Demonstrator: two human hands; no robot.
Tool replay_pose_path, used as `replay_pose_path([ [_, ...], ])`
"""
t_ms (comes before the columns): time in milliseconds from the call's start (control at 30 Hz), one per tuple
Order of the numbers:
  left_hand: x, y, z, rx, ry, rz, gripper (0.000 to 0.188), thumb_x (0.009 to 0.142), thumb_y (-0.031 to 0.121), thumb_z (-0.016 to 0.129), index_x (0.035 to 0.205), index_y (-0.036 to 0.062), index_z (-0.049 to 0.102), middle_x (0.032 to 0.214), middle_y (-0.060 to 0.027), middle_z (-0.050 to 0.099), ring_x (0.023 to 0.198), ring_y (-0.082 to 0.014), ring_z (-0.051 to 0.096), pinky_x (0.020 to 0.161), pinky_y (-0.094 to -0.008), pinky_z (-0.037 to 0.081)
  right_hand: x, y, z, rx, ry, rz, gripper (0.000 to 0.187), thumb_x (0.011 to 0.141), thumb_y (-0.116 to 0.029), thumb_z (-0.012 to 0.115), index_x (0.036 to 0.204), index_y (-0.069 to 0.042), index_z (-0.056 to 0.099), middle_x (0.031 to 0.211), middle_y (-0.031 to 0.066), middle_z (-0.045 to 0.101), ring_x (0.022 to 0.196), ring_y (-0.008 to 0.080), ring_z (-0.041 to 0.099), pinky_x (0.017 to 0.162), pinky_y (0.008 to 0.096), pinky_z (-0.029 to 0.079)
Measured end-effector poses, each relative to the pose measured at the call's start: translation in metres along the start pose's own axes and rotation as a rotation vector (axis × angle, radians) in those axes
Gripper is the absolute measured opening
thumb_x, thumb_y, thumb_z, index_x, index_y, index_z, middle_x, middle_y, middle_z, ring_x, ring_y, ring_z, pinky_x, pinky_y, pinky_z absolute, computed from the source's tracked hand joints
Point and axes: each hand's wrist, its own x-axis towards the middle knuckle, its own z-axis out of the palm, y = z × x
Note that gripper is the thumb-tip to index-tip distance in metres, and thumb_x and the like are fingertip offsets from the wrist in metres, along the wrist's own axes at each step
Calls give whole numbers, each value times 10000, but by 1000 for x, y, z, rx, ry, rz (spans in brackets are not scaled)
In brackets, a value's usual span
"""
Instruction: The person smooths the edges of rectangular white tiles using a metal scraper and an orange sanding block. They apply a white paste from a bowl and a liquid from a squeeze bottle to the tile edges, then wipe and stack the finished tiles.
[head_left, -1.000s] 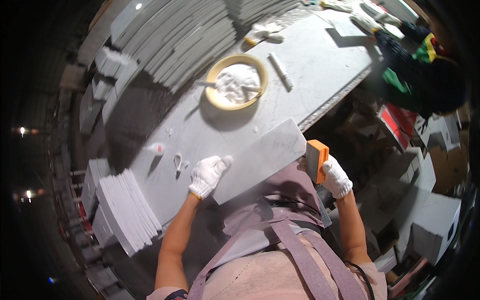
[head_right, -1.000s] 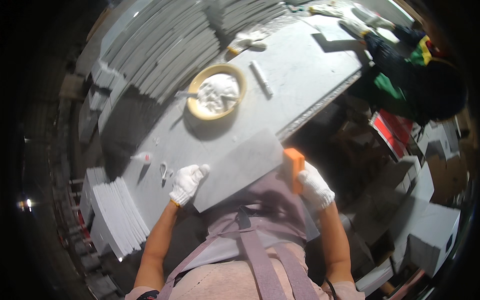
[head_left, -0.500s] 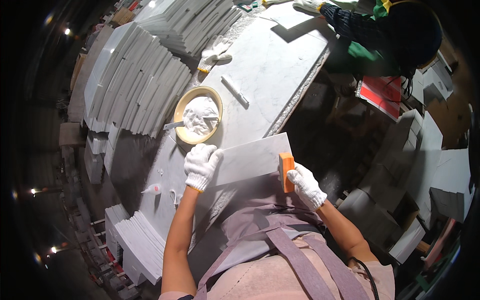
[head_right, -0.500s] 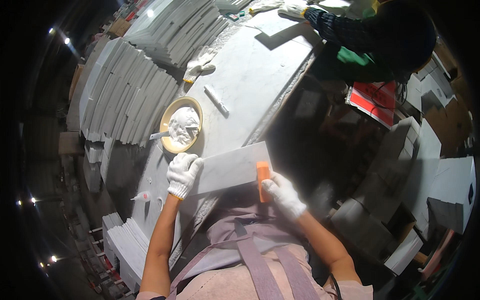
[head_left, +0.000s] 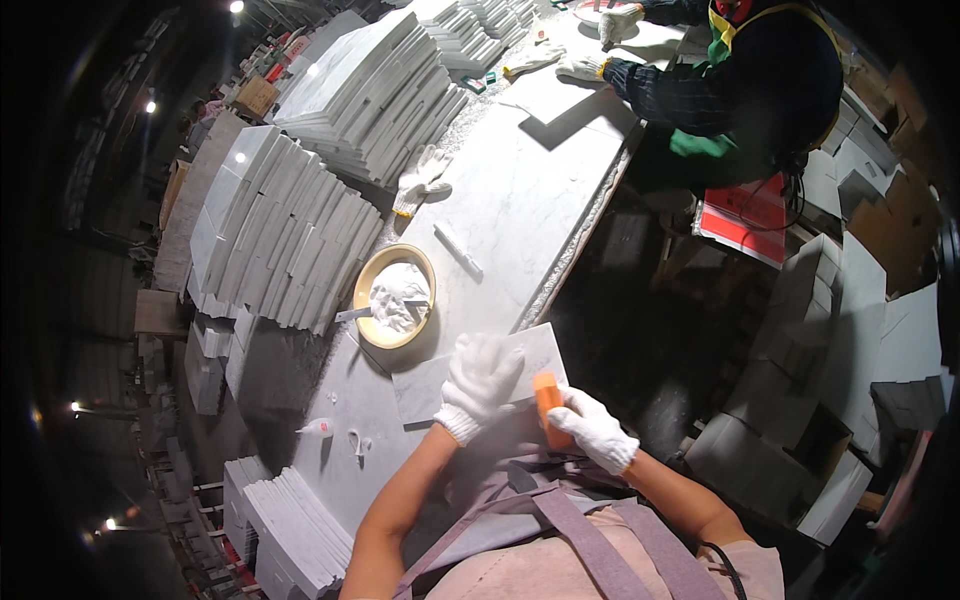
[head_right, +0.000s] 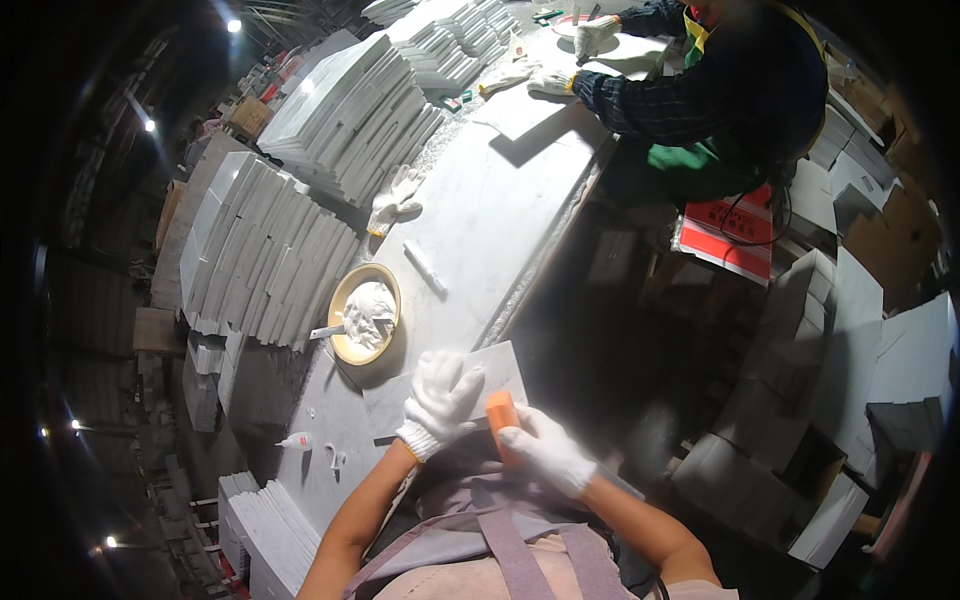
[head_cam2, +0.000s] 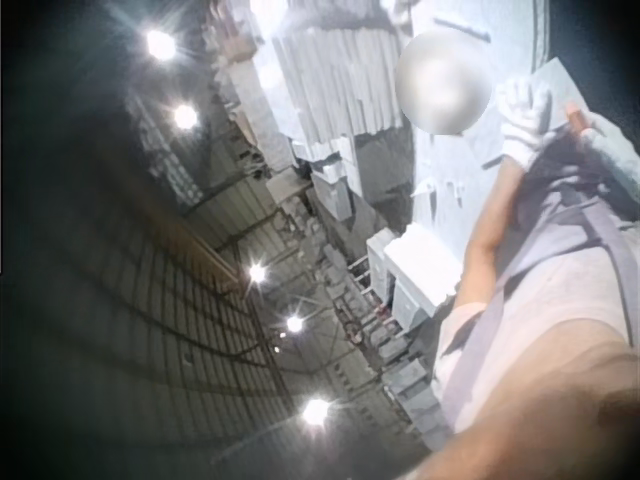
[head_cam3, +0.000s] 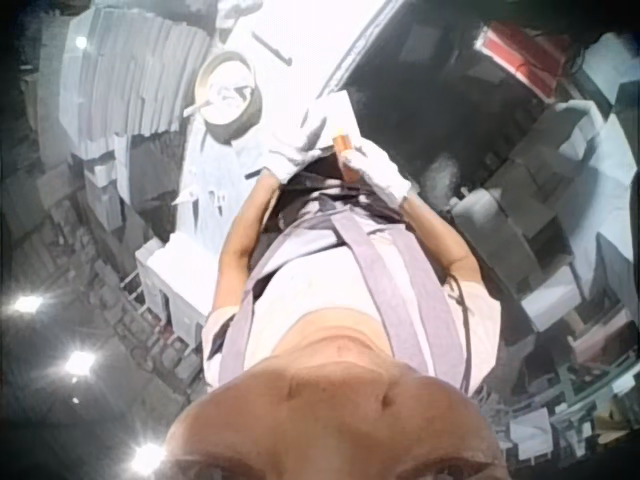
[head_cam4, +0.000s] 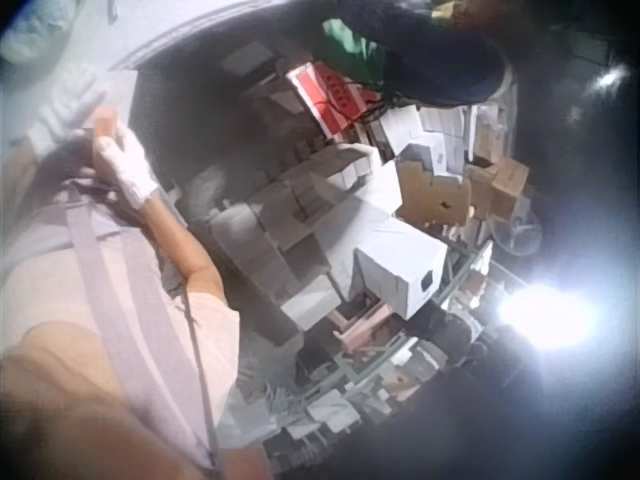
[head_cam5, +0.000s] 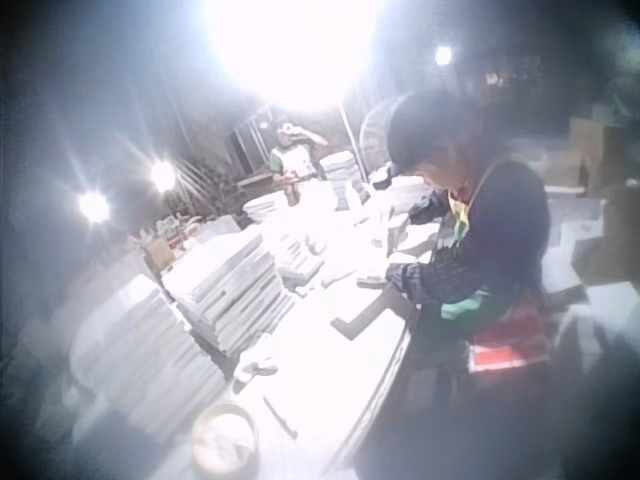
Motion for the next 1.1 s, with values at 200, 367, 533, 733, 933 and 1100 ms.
replay_pose_path([
  [200, -8, -10, -14, -197, -203, -38, 364, 581, 57, 766, 922, 104, 647, 844, -98, 531, 766, -356, 582, 686, -489, 504, -10, 23, -68, 395, 297, -26, 519, 1083, -468, 608, 1350, -25, 563, 1149, 118, 683, 1080, 252, 692, 993, 435, 575],
  [367, -5, -3, -8, -24, -280, -139, 989, 538, 492, 970, 1399, 159, 613, 1490, -256, 438, 1416, -501, 396, 1181, -656, 336, 48, 42, -62, 246, 231, 4, 688, 1081, -604, 535, 1503, -62, 488, 1235, 136, 674, 1062, 256, 713, 887, 449, 627],
  [533, -5, -20, -9, -192, -409, -114, 981, 512, 489, 969, 1370, 160, 625, 1415, -264, 517, 1345, -486, 488, 1155, -632, 365, 64, 19, -53, 38, 294, 46, 716, 1131, -473, 526, 1698, -105, 287, 1521, 64, 553, 1248, 190, 630, 1071, 382, 537],
  [733, -36, -45, -17, -218, -337, -26, 866, 612, 544, 911, 1364, 199, 659, 1457, -254, 532, 1405, -444, 479, 1231, -622, 335, 33, 3, -31, -334, 231, 299, 731, 1097, -345, 525, 1729, -159, 208, 1603, 184, 499, 1279, 269, 623, 1037, 387, 554],
  [933, -44, -49, -1, -191, -116, 14, 838, 592, 557, 891, 1317, 194, 681, 1449, -230, 519, 1353, -457, 492, 1172, -665, 371, 32, 27, -14, -529, 211, -148, 846, 1081, -482, 590, 1707, -49, 218, 1701, 229, 366, 1547, 341, 410, 1262, 397, 325],
  [1100, -47, -55, -4, -274, -220, -22, 1001, 554, 603, 901, 1426, 196, 625, 1515, -235, 483, 1422, -459, 448, 1184, -657, 352, 28, 33, -7, -544, 225, -100, 901, 1075, -571, 559, 1706, -32, 209, 1703, 214, 360, 1551, 315, 403, 1263, 386, 314],
])
